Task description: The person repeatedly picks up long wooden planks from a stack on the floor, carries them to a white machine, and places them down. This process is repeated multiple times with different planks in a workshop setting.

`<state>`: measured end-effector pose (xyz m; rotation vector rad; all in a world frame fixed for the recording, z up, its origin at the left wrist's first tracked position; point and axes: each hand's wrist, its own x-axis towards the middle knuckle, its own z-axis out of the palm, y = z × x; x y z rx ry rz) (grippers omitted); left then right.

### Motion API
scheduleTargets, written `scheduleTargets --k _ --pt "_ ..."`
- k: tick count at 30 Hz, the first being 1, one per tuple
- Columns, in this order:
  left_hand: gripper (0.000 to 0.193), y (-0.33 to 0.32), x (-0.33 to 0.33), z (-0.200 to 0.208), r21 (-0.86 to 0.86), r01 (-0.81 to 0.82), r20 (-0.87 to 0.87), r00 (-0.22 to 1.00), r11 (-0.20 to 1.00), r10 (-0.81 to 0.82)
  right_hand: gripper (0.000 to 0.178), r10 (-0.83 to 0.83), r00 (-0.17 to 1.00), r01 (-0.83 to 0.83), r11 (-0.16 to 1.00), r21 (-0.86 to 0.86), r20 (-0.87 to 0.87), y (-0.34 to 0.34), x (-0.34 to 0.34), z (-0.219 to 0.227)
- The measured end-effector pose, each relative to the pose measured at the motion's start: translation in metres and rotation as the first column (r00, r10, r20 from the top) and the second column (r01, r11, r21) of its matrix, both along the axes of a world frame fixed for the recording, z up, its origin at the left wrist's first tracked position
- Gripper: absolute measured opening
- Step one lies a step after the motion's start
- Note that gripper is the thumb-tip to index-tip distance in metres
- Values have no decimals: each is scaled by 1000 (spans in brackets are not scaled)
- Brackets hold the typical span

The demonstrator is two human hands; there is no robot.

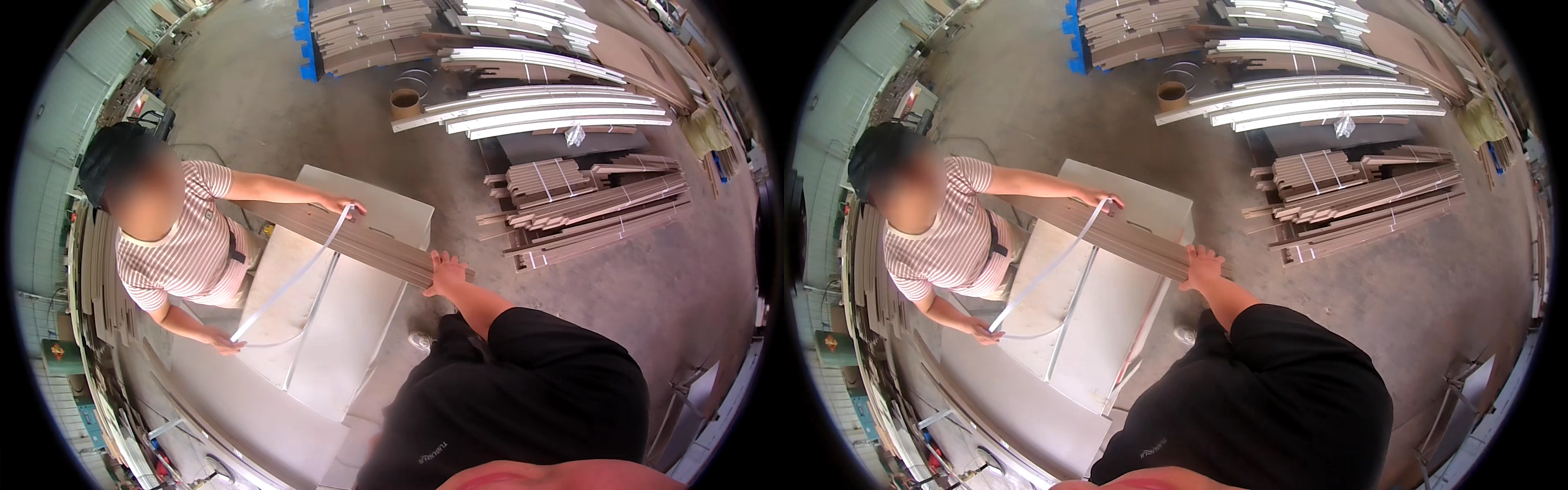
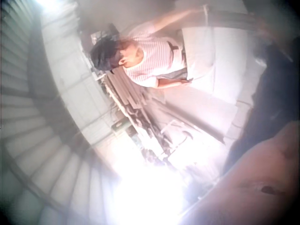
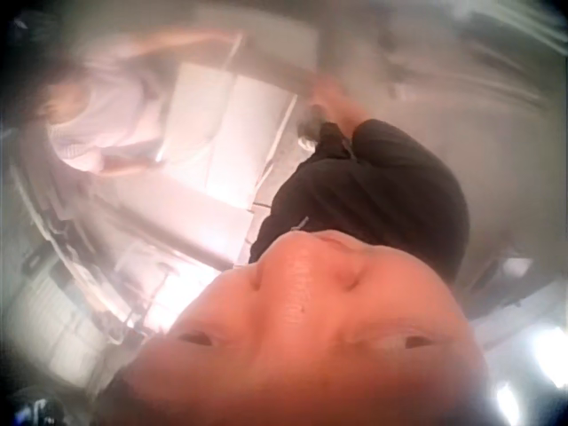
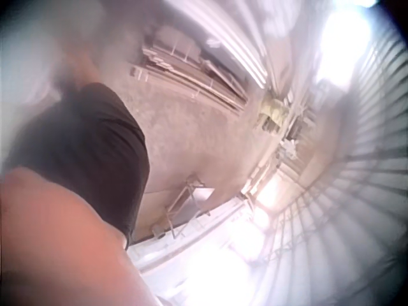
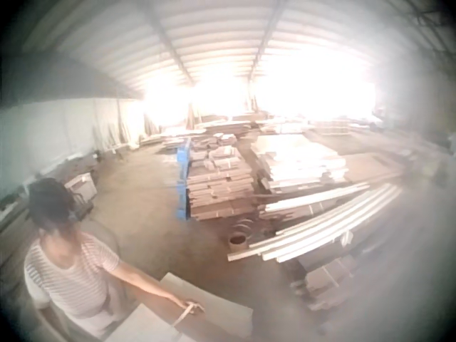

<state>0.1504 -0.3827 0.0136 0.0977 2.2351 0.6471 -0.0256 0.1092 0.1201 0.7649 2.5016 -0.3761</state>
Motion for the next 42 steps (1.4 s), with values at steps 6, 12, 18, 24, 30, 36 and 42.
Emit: scheduleTargets --k 6,12,18,24,30,36,42 --pt "28 15 -6 -5 162 -178 -13 983 971 182 129 11 1000 -11 1000 -10 -29 7 -11 2" --pt "31 11 -1 14 420 -299 14 946 857 323 130 -14 999 13 1000 -19 -42 12 -22 -11" --pt "27 5 -4 -17 289 -107 -144 978 951 154 127 -8 997 6 1000 -27 -74 14 -38 -14" --pt "27 5 -11 -27 269 -277 10 958 922 285 128 -16 1000 15 1000 -22 -24 18 -49 -10" --pt "24 21 -28 -5 229 -161 -1 986 960 166 127 -13 1000 12 1000 -24 -12 20 -51 -7" --pt "20 27 -20 -19 276 -197 -57 974 941 221 125 -2 999 1 1000 -28 -45 27 -49 -9" --pt "25 19 9 -41 265 -277 -29 955 923 295 128 29 990 -41 996 -80 -135 34 -43 -26"
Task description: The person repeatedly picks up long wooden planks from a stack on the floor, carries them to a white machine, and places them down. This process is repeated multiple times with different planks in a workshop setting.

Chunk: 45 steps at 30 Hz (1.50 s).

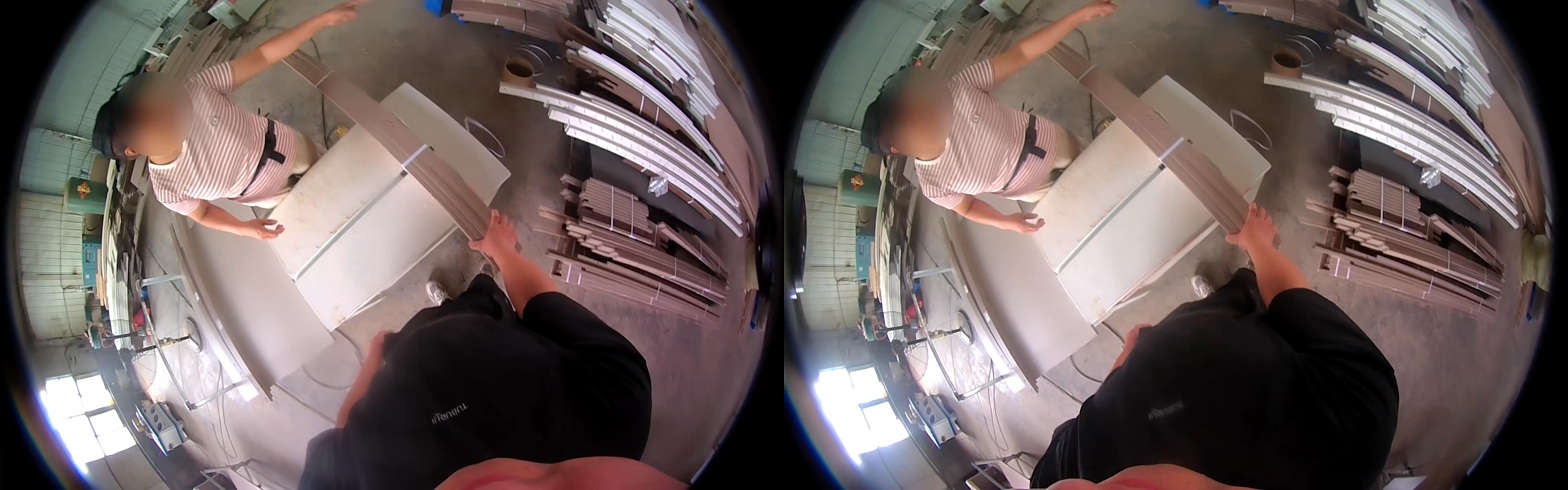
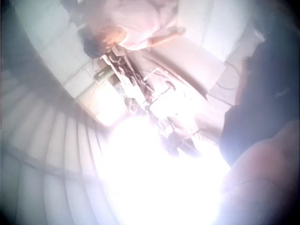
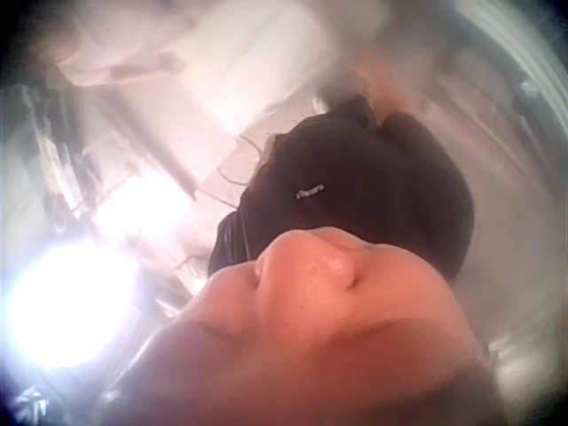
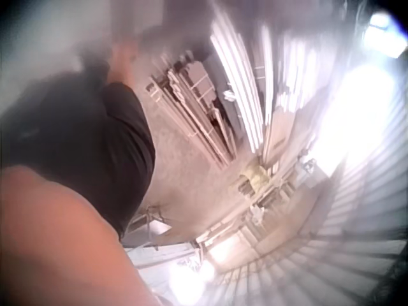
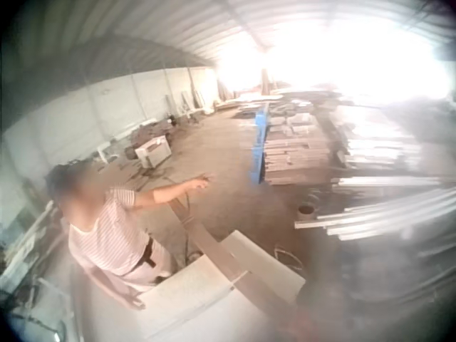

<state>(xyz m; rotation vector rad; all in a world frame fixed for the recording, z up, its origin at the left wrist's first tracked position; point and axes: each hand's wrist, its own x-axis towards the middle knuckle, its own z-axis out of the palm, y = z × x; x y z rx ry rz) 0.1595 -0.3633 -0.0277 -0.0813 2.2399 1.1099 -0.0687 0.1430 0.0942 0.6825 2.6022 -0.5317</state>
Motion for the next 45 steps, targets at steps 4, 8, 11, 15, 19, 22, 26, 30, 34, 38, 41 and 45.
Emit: scheduleTargets --k 4,8,11,15,19,22,26,30,34,38,41,45 --pt "28 49 -8 63 104 -134 30 991 986 131 131 -49 998 49 999 -2 46 13 2 7" --pt "26 46 26 1 159 -51 -262 961 986 92 134 49 993 -48 999 -13 105 14 -10 31" --pt "26 72 19 19 103 -70 -153 985 992 85 137 89 993 -87 996 -29 80 23 -18 24" --pt "26 92 27 44 51 -89 -63 994 995 92 137 106 993 -102 993 -62 58 18 -30 19" --pt "26 102 29 57 24 -77 -50 996 997 78 135 70 992 -60 993 -100 101 13 -39 12" --pt "26 93 32 58 -1 -72 -29 997 997 71 133 22 998 -14 992 -124 65 12 -35 -2" --pt "27 90 41 58 13 -161 -68 984 987 161 132 54 996 -47 994 -94 73 0 -39 20" --pt "27 97 37 108 52 -296 -101 949 954 300 132 9 999 -8 1000 -27 45 -9 -30 37" --pt "28 105 15 219 74 -381 -133 912 921 388 129 -41 999 40 998 41 32 -14 -22 23" --pt "28 6 58 82 -145 -42 -44 998 988 36 124 -28 1000 28 997 67 5 -33 -22 17" --pt "30 -26 71 49 -280 191 -81 972 941 -222 123 -64 998 64 995 77 -1 -32 -20 9" --pt "22 -61 87 41 -357 296 -125 925 886 -360 121 -49 995 55 996 69 -89 -37 -11 14"
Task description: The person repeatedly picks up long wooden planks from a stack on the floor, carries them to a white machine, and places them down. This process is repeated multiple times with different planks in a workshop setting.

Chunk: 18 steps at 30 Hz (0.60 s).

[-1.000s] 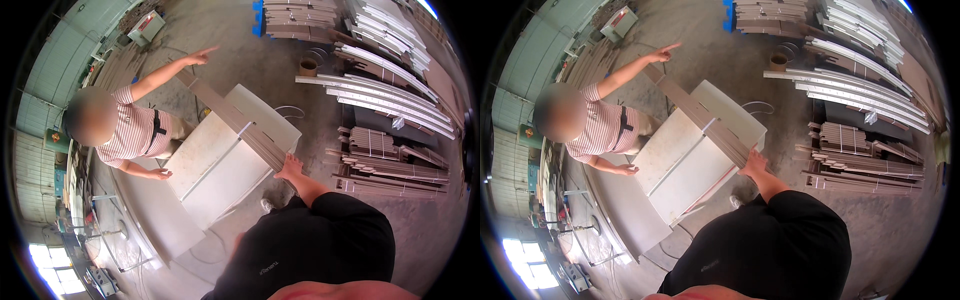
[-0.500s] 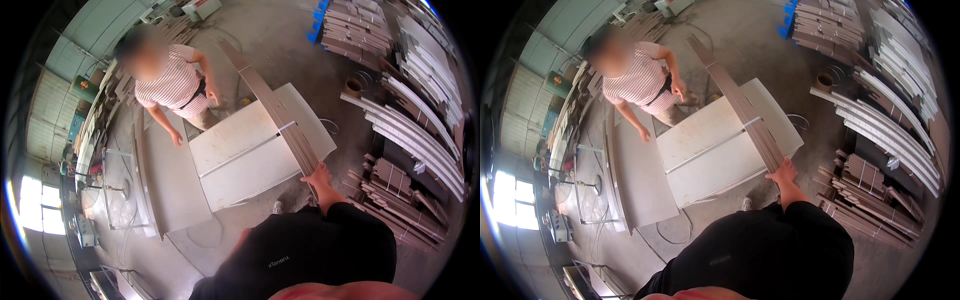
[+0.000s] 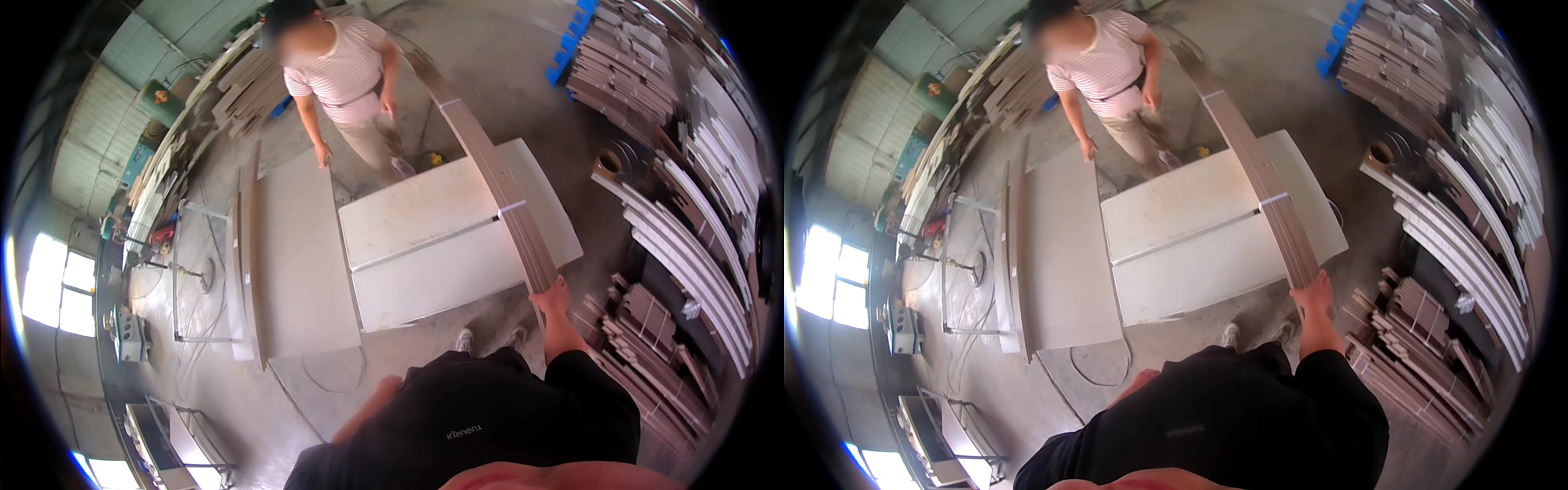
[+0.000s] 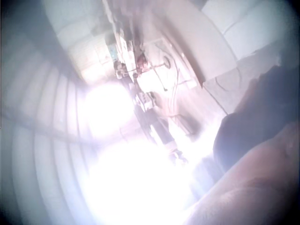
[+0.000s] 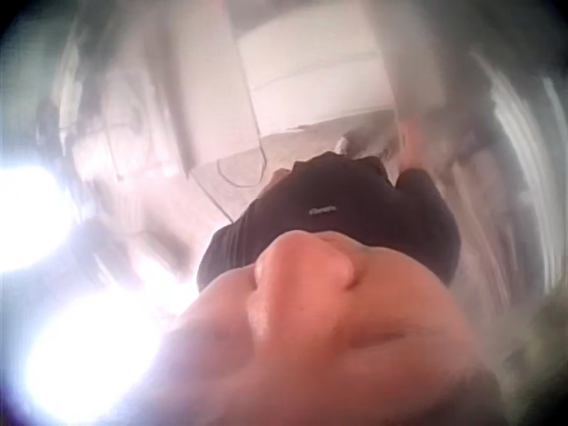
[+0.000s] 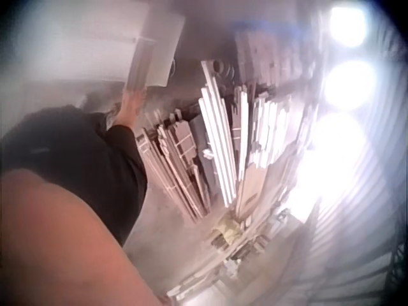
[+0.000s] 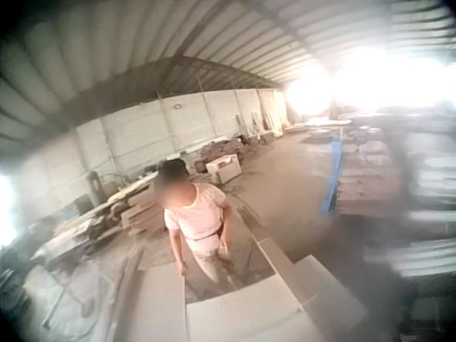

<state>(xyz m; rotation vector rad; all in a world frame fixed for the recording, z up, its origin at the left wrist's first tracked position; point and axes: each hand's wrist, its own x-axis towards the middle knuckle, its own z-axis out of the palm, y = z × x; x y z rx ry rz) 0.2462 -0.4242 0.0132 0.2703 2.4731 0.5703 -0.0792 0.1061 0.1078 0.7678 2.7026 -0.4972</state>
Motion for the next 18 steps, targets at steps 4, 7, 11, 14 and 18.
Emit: scheduleTargets --k 4,7,11,14,18 --pt "16 -1 -5 5 56 -102 1 995 993 103 115 32 989 -22 998 66 -147 -15 10 18" --pt "14 12 -70 6 56 2 282 959 998 -18 112 -4 990 15 997 75 -144 -19 16 47" --pt "14 18 -139 -56 -13 470 -159 871 883 -466 111 4 988 2 999 34 -155 -39 43 72" --pt "9 85 -226 -34 -44 568 -151 809 822 -568 110 0 974 34 989 146 -225 -25 98 54" --pt "24 178 -280 9 405 -542 584 773 736 248 107 -28 976 35 999 27 -214 4 206 63"
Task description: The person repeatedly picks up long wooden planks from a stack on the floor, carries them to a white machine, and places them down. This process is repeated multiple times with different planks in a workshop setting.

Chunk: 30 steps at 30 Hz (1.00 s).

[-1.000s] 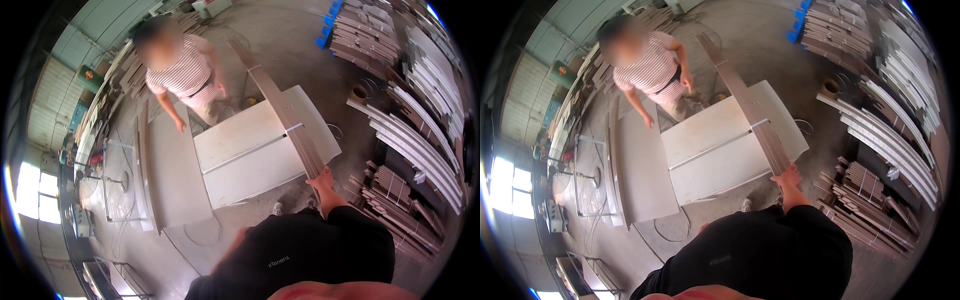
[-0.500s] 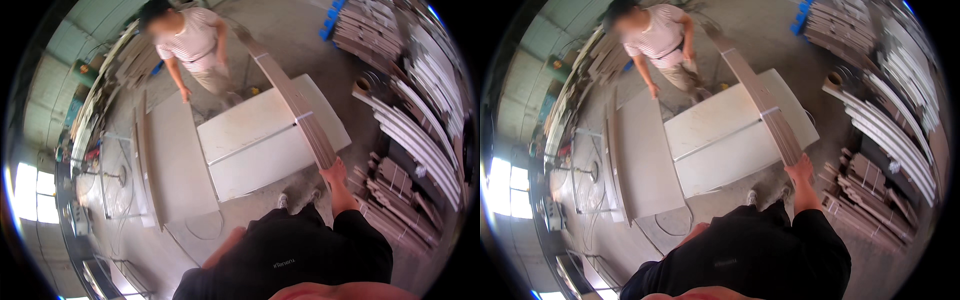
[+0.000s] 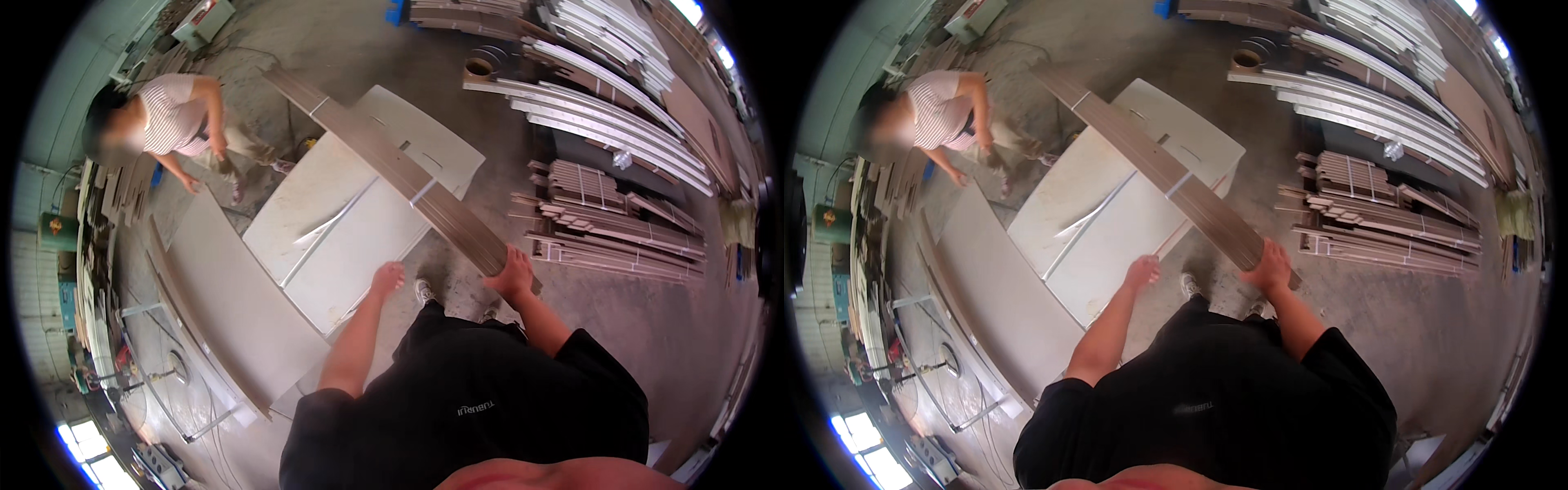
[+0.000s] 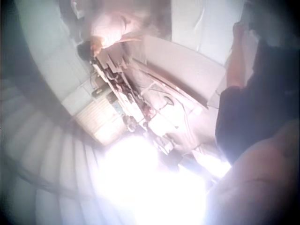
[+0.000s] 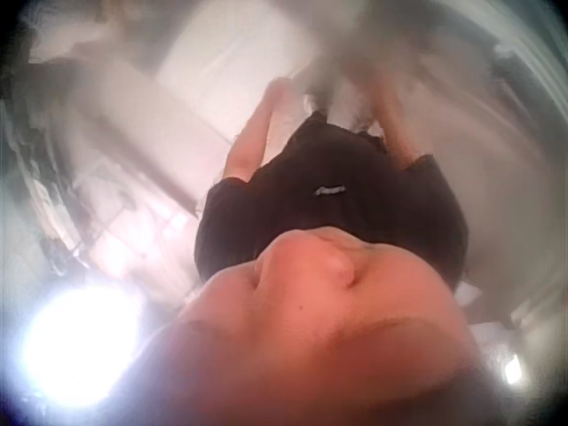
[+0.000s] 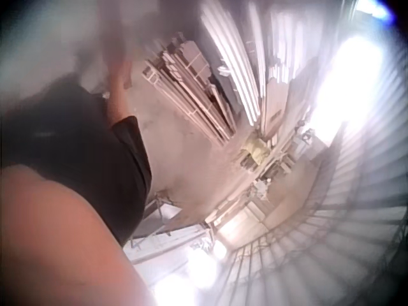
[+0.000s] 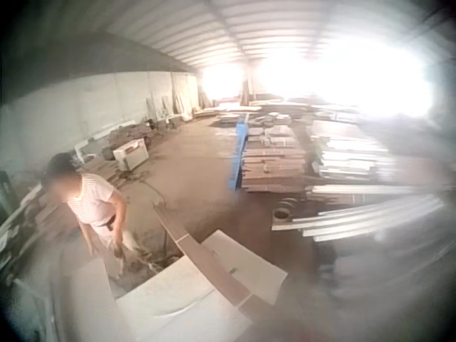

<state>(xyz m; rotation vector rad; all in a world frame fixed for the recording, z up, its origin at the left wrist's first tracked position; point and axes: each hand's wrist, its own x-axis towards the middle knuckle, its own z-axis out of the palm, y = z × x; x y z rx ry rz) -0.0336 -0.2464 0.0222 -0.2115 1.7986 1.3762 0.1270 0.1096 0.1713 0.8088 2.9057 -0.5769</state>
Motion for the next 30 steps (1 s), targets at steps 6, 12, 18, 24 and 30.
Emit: scheduleTargets --k 6,12,18,24,30 --pt "61 115 -14 50 266 -361 261 919 894 294 113 -55 988 54 998 13 147 80 232 25" --pt "64 161 15 6 509 -637 353 768 579 535 111 -127 931 150 988 -42 341 173 455 91" --pt "65 254 174 26 368 -680 280 731 634 622 108 -190 871 195 980 37 453 284 636 61" --pt "65 368 321 51 446 -628 367 778 637 510 107 -230 861 194 973 124 455 429 722 71" --pt "63 515 427 91 598 -521 459 845 609 273 120 100 976 -99 995 -15 196 510 600 44"
